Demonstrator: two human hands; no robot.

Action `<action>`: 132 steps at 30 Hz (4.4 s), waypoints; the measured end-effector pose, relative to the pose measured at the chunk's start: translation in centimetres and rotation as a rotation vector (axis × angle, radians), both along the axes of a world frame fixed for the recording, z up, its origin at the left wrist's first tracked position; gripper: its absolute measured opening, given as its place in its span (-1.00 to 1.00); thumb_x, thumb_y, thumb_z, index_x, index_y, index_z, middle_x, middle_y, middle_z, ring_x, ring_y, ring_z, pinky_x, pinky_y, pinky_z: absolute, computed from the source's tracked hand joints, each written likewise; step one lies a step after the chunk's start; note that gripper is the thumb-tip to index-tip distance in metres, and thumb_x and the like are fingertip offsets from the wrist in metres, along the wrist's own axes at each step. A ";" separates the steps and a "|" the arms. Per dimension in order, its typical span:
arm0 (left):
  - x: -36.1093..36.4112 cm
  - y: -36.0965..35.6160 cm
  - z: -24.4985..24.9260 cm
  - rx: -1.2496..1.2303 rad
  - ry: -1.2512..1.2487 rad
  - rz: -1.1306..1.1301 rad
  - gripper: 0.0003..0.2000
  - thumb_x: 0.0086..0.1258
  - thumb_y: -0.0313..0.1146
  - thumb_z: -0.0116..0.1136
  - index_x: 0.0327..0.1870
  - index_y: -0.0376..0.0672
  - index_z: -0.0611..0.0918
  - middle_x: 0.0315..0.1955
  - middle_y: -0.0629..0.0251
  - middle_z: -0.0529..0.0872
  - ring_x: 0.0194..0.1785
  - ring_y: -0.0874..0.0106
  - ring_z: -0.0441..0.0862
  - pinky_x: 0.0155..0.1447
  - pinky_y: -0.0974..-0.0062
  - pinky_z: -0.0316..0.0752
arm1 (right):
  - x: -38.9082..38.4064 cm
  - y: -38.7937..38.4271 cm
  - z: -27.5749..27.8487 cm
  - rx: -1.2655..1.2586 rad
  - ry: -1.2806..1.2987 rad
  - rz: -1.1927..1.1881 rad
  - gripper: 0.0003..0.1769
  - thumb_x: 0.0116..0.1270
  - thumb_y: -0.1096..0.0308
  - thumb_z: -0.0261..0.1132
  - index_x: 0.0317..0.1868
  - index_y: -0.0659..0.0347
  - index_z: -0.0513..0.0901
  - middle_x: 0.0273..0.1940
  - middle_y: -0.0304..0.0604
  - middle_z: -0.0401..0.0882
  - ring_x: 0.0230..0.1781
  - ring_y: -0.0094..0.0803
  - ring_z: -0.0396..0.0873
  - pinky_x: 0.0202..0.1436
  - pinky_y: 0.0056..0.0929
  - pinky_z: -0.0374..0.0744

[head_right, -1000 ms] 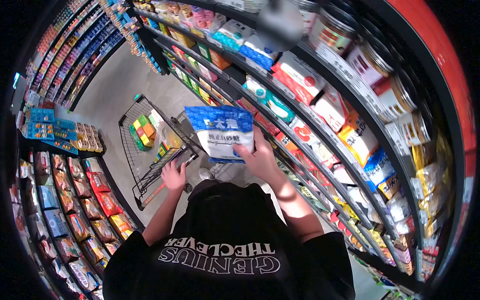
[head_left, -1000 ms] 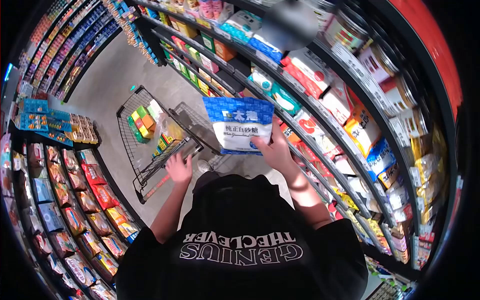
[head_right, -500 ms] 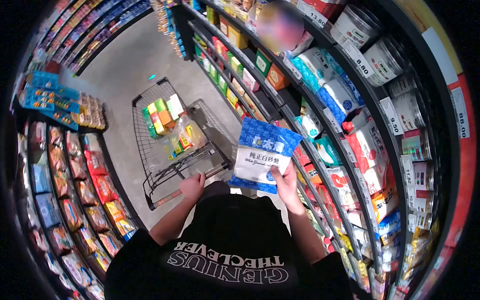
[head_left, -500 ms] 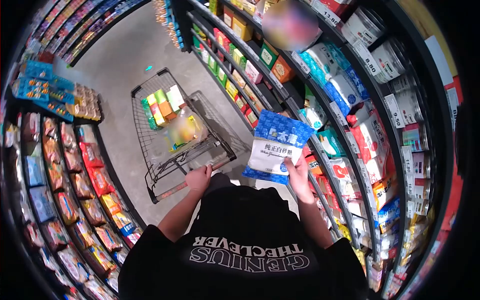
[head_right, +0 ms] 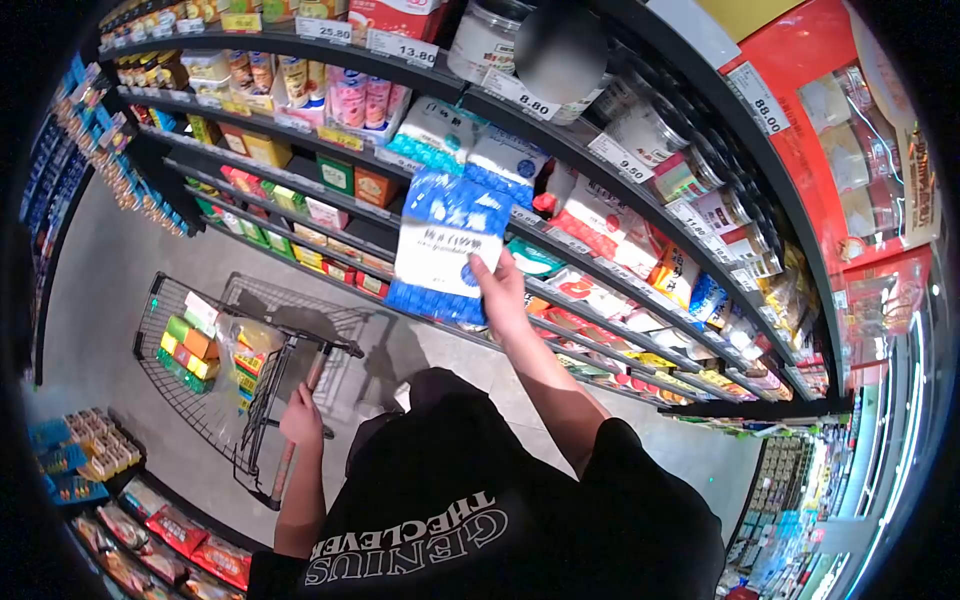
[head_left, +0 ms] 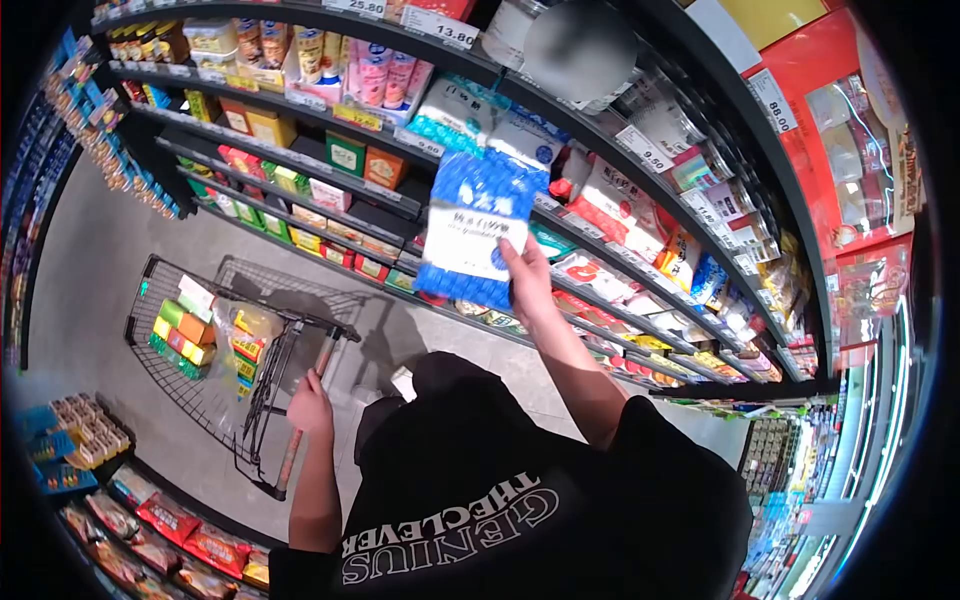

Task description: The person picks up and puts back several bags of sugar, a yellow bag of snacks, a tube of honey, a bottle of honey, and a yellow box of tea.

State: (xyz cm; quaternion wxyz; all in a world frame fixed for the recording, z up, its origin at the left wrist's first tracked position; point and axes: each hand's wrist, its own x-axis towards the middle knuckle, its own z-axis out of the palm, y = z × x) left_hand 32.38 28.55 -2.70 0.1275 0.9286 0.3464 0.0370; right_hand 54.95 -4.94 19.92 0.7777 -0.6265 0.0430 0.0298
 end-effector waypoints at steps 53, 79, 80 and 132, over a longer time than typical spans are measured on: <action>-2.9 4.0 2.4 -0.439 -0.152 -0.139 -0.46 0.39 0.26 0.17 0.01 -0.08 0.70 -0.31 0.10 0.79 -0.21 0.06 0.77 -0.15 0.06 0.62 | -9.5 10.9 26.4 0.888 -1.355 0.809 -0.93 0.34 0.31 0.37 -0.27 0.04 0.64 -0.37 -0.52 0.55 -0.49 -0.66 0.52 -0.36 -0.56 0.45; -13.1 10.2 3.7 -0.400 0.198 0.015 -0.31 0.18 0.55 0.08 -0.38 -0.01 0.76 -0.43 0.16 0.79 -0.27 0.11 0.78 -0.17 0.15 0.62 | -18.1 23.4 32.3 0.813 -1.258 1.320 -0.86 0.39 0.51 0.19 -0.22 0.08 0.67 -0.32 -0.46 0.71 -0.42 -0.71 0.66 -0.27 -0.65 0.63; -13.1 10.5 3.6 -0.401 0.202 0.011 -0.31 0.18 0.55 0.08 -0.38 -0.01 0.76 -0.43 0.16 0.79 -0.27 0.11 0.78 -0.17 0.15 0.62 | -18.2 23.7 32.3 0.810 -1.269 1.305 -0.86 0.39 0.51 0.19 -0.22 0.07 0.67 -0.32 -0.46 0.71 -0.42 -0.71 0.66 -0.27 -0.65 0.63; -1.9 37.6 4.0 -0.387 -0.056 0.193 -0.52 0.13 0.28 0.42 -0.37 0.00 0.74 -0.42 0.23 0.75 -0.24 0.16 0.75 -0.10 0.22 0.62 | 3.3 59.4 -19.2 -0.658 -0.990 1.377 -0.62 0.16 -0.10 0.53 -0.36 0.04 0.74 -0.39 -0.18 0.74 -0.38 -0.21 0.73 -0.28 -0.23 0.65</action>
